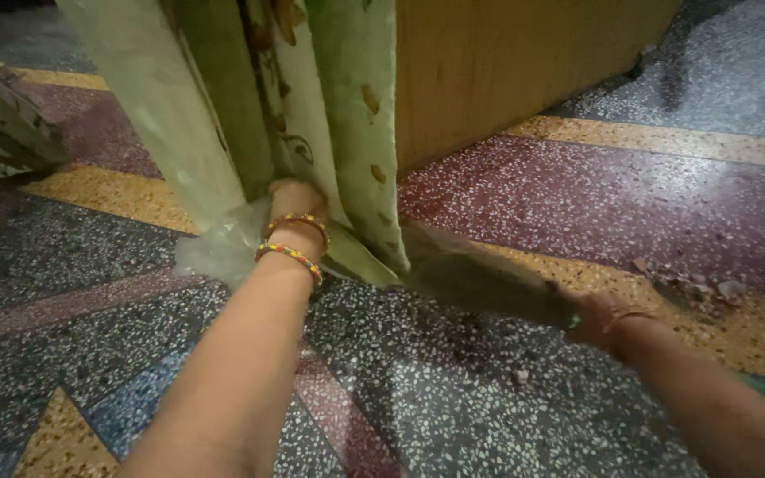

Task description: The person sweeps debris from a speckled floor using a handheld broom, pushing dust and small scraps toward a plastic bag held in the other hand.

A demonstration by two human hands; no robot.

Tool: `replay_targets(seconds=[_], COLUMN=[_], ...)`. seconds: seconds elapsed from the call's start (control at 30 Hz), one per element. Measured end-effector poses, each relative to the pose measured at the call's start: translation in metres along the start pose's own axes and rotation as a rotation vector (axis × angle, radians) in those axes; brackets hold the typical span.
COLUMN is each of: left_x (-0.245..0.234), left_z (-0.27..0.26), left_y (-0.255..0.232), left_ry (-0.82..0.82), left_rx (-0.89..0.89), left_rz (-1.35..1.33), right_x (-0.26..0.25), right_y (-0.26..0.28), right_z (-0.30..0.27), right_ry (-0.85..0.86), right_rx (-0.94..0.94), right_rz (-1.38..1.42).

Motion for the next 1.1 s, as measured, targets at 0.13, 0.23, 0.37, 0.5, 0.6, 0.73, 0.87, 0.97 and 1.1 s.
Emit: replay_targets(seconds=[0.13, 0.23, 0.37, 0.5, 0.6, 0.73, 0.87, 0.97, 1.1], left_x=[-0.001, 0.006, 0.000, -0.026, -0.040, -0.045, -0.037, -0.046, -0.052], left_z=[0.007, 0.020, 0.035, 0.024, 0.025, 0.047, 0.062, 0.070, 0.064], left_y=[-0.011, -0.017, -0.031, -0.052, -0.073, -0.092, -0.113, -0.126, -0.143], left_ry=[0.000, -0.038, -0.105, -0.180, 0.060, -0.051, -0.078, -0.112, -0.018], left_rx=[0.073, 0.041, 0.003, -0.040, 0.146, 0.155, 0.193, 0.206, 0.295], left_rz=[0.214, 0.081, -0.028, -0.066, 0.039, 0.108, 0.180, 0.243, 0.269], right_x=[0.003, 0.004, -0.004, -0.014, -0.018, 0.014, 0.072, 0.133, 0.189], right_y=[-0.064, -0.106, -0.138, -0.149, -0.147, -0.135, -0.126, -0.137, -0.198], right_z=[0.003, 0.001, -0.015, -0.048, -0.076, -0.104, -0.139, -0.144, -0.120], right_ry=[0.001, -0.013, -0.046, -0.055, -0.027, 0.102, 0.128, 0.292, 0.325], right_rx=[0.187, 0.303, 0.394, 0.374, 0.242, 0.058, -0.243, -0.269, -0.028], right_rz=[0.067, 0.103, 0.139, 0.109, -0.016, -0.309, -0.266, -0.405, -0.235])
Point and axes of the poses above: each hand's wrist, its own z-axis towards the middle knuckle, its own x-axis out of the palm, y = z × x, the point moved 5 cm from there along z, towards the middle knuckle, and after that the axes turned 9 degrees about x, right-handed, at the moved point
